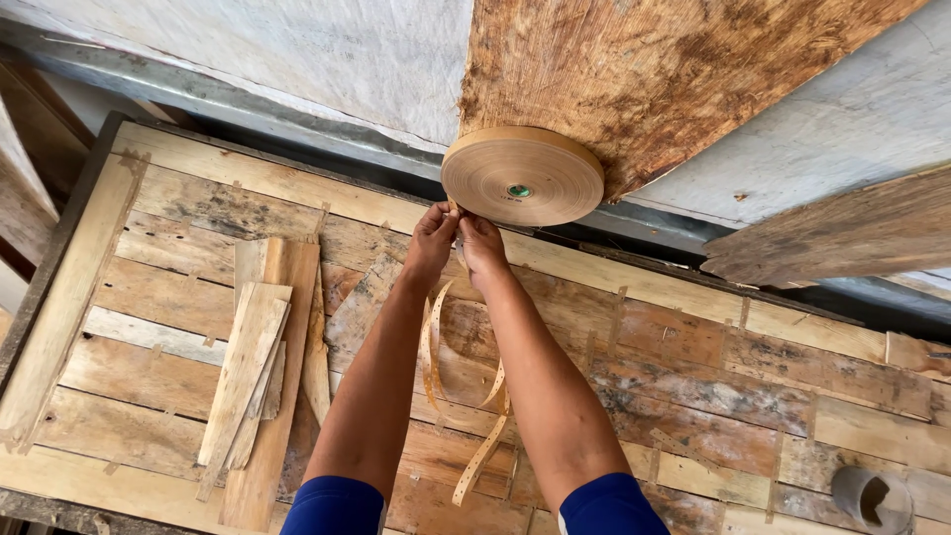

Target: Applying and pressing down thin wood veneer strips onto a larger wooden panel surface.

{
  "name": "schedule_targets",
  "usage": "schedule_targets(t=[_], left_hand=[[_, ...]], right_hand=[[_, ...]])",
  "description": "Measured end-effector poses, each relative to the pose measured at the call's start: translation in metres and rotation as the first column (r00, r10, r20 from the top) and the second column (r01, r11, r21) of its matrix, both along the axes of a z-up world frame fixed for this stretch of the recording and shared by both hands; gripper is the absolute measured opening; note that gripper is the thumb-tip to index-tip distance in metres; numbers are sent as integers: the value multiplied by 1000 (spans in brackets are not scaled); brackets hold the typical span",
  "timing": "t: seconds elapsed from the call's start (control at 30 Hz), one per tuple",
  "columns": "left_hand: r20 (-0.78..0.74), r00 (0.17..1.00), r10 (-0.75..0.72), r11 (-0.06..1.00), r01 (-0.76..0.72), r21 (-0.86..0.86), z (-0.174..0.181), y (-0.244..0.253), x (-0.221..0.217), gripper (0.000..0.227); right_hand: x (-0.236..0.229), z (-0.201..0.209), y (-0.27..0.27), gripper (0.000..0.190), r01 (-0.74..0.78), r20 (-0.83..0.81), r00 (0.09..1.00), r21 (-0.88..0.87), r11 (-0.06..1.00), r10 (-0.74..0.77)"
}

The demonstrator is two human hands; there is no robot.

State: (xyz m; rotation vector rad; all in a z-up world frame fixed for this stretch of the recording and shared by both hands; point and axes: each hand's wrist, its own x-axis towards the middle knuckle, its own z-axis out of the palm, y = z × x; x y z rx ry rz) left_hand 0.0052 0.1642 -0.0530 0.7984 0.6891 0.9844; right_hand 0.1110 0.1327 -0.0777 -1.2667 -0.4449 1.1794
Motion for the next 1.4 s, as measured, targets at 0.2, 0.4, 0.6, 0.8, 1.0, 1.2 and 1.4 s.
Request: schedule_targets(t=[0.2,0.4,0.6,0.8,1.0,1.2,1.4], left_hand=[[-72,997,26,997,-30,-65,19,-5,2,13],[-151,983,105,992,-115,-58,38,-12,-5,24],[-218,954,208,939,-257,-227,28,-9,8,31],[-244,930,275,921,-328,-211,-1,-14,16,27],[-670,734,112,976,45,212,93,-93,-6,26],[-603,781,162,923,95,372,83,-151,-4,18],[-654,743,142,846,252,470,73,-220,2,11]], right_hand=[[-12,32,-2,20,100,-207,971,-114,988,-123],[-10,34,-20,16,139,-195,969,-69,988,-150],[2,27,-39,11,141,-174,972,-97,985,-157],[4,31,-63,10,156,-200,962,-148,977,-184],[-1,34,-107,8,231,-193,953,-30,972,-233],[-1,40,-167,12,251,-203,950,40,967,-238],[3,118,-246,42,286,44,958,-217,933,-283]])
